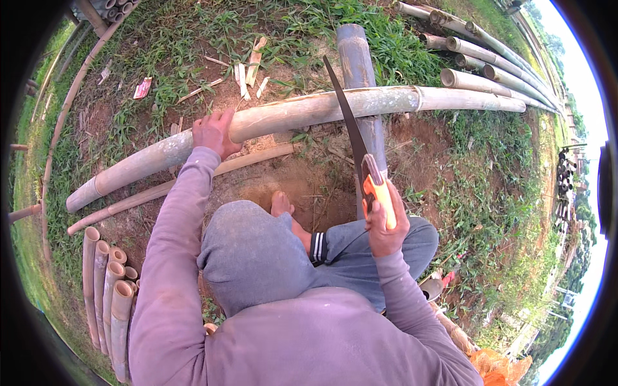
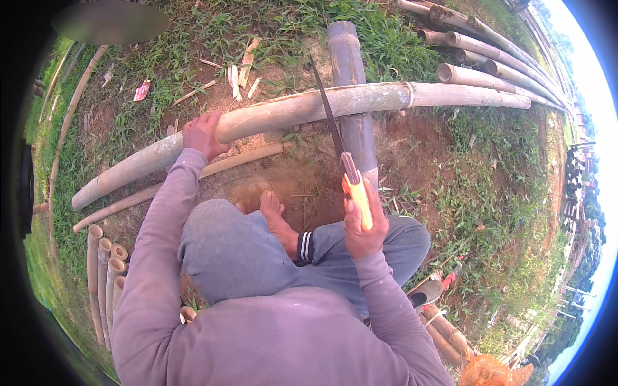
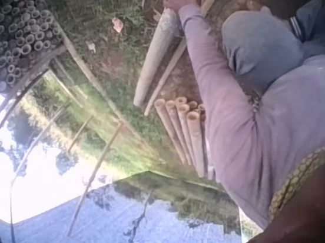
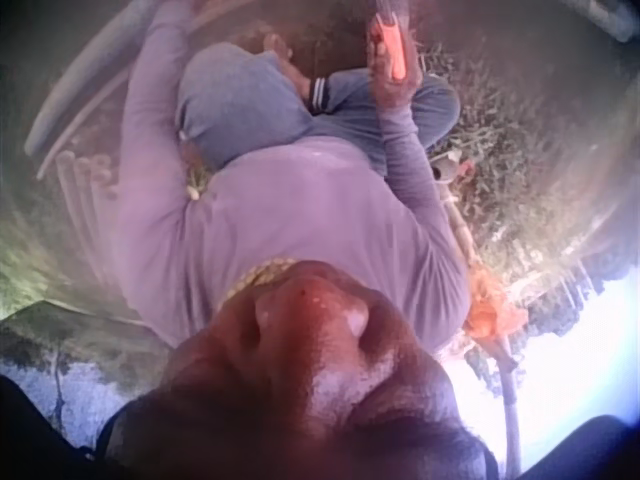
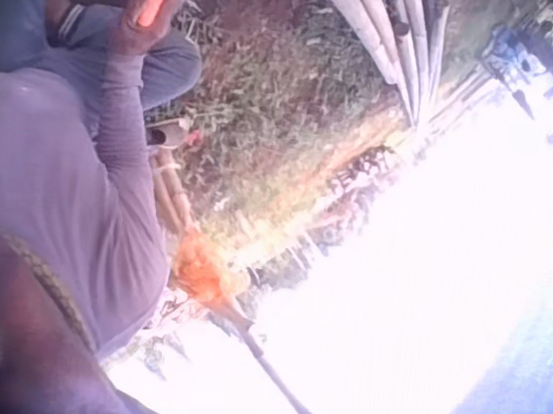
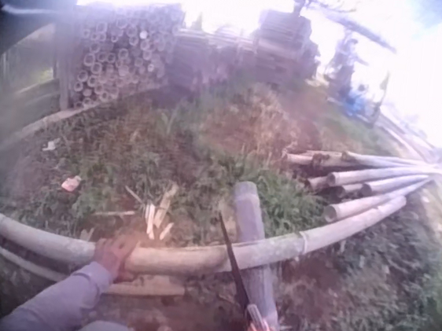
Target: The person sits on the ground and uses a hand saw to cut long bamboo poles into shorter sections. After each cut, the person places the cut piece aside and repositions the remaining pole to continue cutting.
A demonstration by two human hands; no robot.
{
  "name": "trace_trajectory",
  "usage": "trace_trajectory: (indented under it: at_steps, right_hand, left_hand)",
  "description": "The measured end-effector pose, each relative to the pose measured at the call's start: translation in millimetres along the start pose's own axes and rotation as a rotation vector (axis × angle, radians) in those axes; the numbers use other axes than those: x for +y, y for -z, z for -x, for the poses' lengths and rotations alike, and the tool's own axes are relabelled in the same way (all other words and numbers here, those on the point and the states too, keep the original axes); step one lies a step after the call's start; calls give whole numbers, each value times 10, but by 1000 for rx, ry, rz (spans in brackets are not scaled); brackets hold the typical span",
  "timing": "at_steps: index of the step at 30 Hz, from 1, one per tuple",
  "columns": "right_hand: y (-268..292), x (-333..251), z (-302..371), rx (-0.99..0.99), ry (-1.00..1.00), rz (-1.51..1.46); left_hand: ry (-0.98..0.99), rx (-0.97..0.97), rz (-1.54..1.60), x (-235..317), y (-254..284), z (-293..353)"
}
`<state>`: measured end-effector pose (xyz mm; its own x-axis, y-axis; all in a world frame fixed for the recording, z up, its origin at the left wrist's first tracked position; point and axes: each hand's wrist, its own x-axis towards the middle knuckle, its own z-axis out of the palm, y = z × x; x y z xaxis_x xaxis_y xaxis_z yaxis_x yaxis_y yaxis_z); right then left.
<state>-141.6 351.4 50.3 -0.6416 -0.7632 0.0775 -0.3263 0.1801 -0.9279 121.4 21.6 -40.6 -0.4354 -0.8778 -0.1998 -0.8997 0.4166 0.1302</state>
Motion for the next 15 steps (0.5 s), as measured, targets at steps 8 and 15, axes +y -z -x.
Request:
trace_trajectory:
  at_steps: [8,15]
  right_hand:
    - [-56,179,-123,11,46,10]
    - [-167,-225,-427,-35,-102,-77]
  left_hand:
    - [-52,70,11,18,-126,-19]
    - [-23,66,-5,-19,-23,-47]
